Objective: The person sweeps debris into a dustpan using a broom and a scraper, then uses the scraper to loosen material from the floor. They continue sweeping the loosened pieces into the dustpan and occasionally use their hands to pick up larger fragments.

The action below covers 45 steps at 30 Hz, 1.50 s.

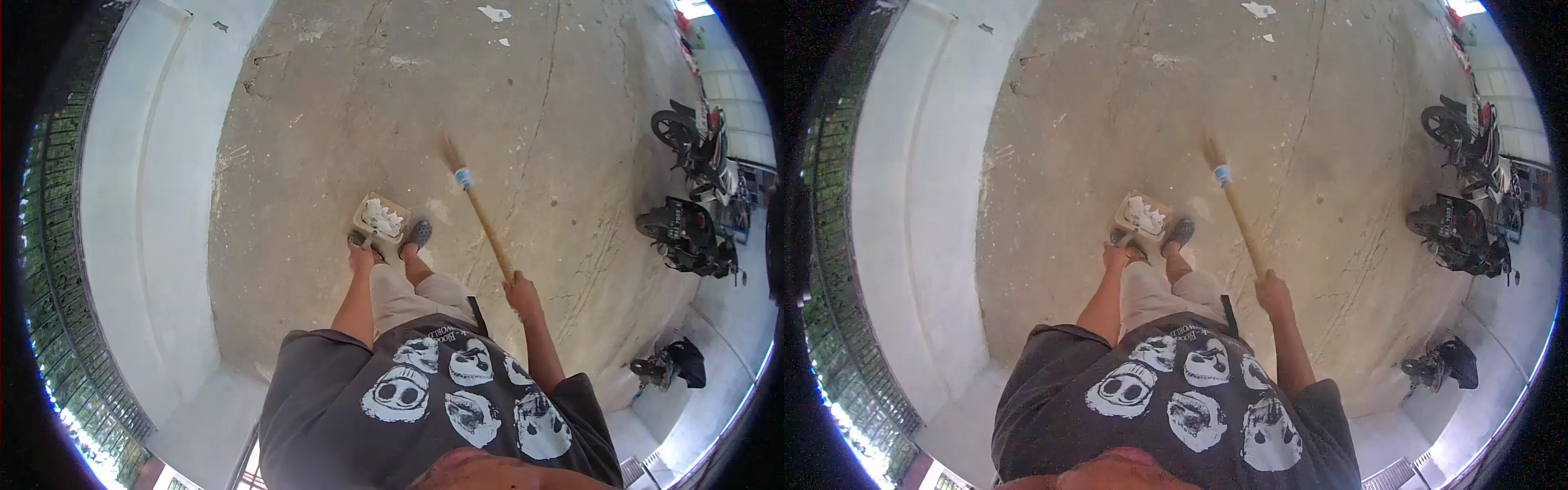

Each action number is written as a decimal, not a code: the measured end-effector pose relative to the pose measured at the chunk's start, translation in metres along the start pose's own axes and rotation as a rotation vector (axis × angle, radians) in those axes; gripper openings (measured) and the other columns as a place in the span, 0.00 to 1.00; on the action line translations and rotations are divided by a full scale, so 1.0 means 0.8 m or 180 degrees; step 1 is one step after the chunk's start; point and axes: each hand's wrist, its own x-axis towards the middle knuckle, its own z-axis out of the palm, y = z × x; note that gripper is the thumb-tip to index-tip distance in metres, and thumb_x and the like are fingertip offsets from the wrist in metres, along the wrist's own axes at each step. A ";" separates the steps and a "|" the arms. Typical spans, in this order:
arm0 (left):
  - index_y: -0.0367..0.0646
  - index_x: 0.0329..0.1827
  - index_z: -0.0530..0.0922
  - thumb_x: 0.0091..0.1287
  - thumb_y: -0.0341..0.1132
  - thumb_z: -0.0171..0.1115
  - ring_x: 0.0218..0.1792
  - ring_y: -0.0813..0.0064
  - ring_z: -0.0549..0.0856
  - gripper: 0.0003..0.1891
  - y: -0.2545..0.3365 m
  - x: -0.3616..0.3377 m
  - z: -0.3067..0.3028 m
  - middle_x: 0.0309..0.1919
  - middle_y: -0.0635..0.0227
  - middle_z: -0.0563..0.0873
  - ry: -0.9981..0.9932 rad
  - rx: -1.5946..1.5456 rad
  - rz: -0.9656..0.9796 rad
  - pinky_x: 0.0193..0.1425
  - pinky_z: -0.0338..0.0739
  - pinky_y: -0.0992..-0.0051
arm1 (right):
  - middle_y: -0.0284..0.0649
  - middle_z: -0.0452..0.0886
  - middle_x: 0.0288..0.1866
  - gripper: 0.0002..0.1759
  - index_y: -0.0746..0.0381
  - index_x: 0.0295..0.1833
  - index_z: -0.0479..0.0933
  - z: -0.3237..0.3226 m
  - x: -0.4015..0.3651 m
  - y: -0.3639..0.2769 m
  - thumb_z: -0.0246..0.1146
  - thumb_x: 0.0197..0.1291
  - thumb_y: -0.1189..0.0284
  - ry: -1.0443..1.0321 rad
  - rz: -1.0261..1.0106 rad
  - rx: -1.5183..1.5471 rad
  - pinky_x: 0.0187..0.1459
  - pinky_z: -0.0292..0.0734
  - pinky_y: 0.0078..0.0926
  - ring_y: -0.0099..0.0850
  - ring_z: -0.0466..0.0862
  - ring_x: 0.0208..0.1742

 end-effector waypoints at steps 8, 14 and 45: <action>0.40 0.51 0.67 0.58 0.42 0.55 0.45 0.52 0.80 0.21 -0.001 0.017 0.027 0.42 0.50 0.80 0.0066 -0.0176 0.0185 0.47 0.74 0.58 | 0.48 0.79 0.25 0.23 0.65 0.51 0.70 -0.052 -0.090 -0.029 0.58 0.56 0.59 -0.1812 0.0454 0.0221 0.21 0.76 0.32 0.35 0.80 0.20; 0.38 0.51 0.66 0.57 0.41 0.56 0.46 0.54 0.80 0.22 0.003 0.016 0.007 0.43 0.51 0.81 -0.0097 -0.0046 -0.0261 0.47 0.74 0.58 | 0.47 0.80 0.28 0.20 0.61 0.51 0.72 -0.132 -0.094 -0.044 0.57 0.56 0.62 -0.1879 0.0398 0.0376 0.22 0.76 0.32 0.34 0.81 0.22; 0.32 0.62 0.61 0.63 0.41 0.46 0.59 0.52 0.69 0.27 -0.019 0.008 -0.032 0.55 0.46 0.72 -0.0595 0.0734 0.0441 0.64 0.59 0.63 | 0.39 0.76 0.21 0.20 0.62 0.48 0.73 -0.115 -0.094 -0.029 0.57 0.58 0.58 -0.1727 0.0480 0.0674 0.19 0.72 0.27 0.28 0.76 0.16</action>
